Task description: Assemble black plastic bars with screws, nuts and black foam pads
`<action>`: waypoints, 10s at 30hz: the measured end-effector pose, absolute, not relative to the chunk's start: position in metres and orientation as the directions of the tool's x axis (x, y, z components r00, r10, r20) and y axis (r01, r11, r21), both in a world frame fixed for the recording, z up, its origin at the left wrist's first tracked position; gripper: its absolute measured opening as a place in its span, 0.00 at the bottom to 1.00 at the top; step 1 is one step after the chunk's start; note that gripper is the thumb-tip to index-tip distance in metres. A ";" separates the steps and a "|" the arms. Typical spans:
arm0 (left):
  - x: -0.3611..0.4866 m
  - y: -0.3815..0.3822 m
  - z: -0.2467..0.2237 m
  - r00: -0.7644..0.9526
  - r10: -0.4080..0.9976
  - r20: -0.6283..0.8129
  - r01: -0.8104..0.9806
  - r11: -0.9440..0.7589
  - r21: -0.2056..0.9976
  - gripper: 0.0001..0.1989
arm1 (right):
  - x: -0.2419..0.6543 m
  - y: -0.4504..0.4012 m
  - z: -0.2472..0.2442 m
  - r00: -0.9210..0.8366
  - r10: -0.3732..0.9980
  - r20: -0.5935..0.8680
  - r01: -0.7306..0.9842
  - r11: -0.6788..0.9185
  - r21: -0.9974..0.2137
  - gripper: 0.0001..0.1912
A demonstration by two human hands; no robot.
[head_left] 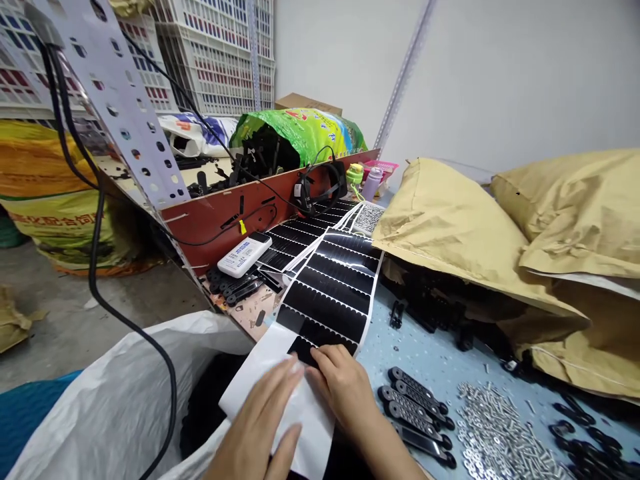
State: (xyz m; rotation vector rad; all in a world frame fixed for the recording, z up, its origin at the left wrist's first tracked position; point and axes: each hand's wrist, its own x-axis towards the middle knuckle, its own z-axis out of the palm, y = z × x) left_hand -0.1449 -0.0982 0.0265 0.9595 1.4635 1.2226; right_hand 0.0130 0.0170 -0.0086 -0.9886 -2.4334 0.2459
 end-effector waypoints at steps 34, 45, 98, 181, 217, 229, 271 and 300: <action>-0.088 -0.030 0.045 -0.019 0.940 -0.340 -0.426 0.300 0.854 0.17 | 0.086 -0.039 0.043 -0.374 0.770 0.517 0.613 0.623 -0.485 0.25; -0.063 -0.033 0.017 0.266 0.954 0.142 0.334 -0.229 0.914 0.15 | 0.158 -0.041 0.030 0.179 0.960 0.216 0.494 0.102 -0.863 0.15; -0.029 -0.015 -0.005 0.565 0.711 0.420 0.606 -0.702 0.374 0.33 | 0.157 -0.019 0.014 0.183 0.928 -0.323 0.418 -0.371 -0.829 0.13; -0.019 0.005 0.005 0.643 0.693 0.328 0.665 -0.717 0.211 0.20 | 0.167 0.011 0.002 0.282 0.957 -0.074 0.388 -0.184 -0.903 0.12; -0.024 0.018 0.007 0.584 0.759 0.287 0.691 -0.651 0.314 0.19 | 0.161 0.023 0.001 0.322 0.943 -0.087 0.247 -0.172 -0.954 0.15; -0.024 0.015 0.006 0.600 0.736 0.312 0.696 -0.673 0.249 0.19 | 0.157 0.026 0.001 0.305 0.952 0.005 0.382 -0.118 -0.917 0.15; 0.010 0.009 -0.023 0.627 0.760 0.173 0.567 -0.597 0.567 0.39 | 0.166 -0.069 -0.010 -0.347 0.926 0.152 0.877 0.377 -0.296 0.29; 0.020 0.010 0.002 0.693 0.698 0.180 0.545 -0.670 0.504 0.37 | 0.183 -0.086 -0.023 -0.180 0.892 0.415 0.815 0.371 -0.444 0.29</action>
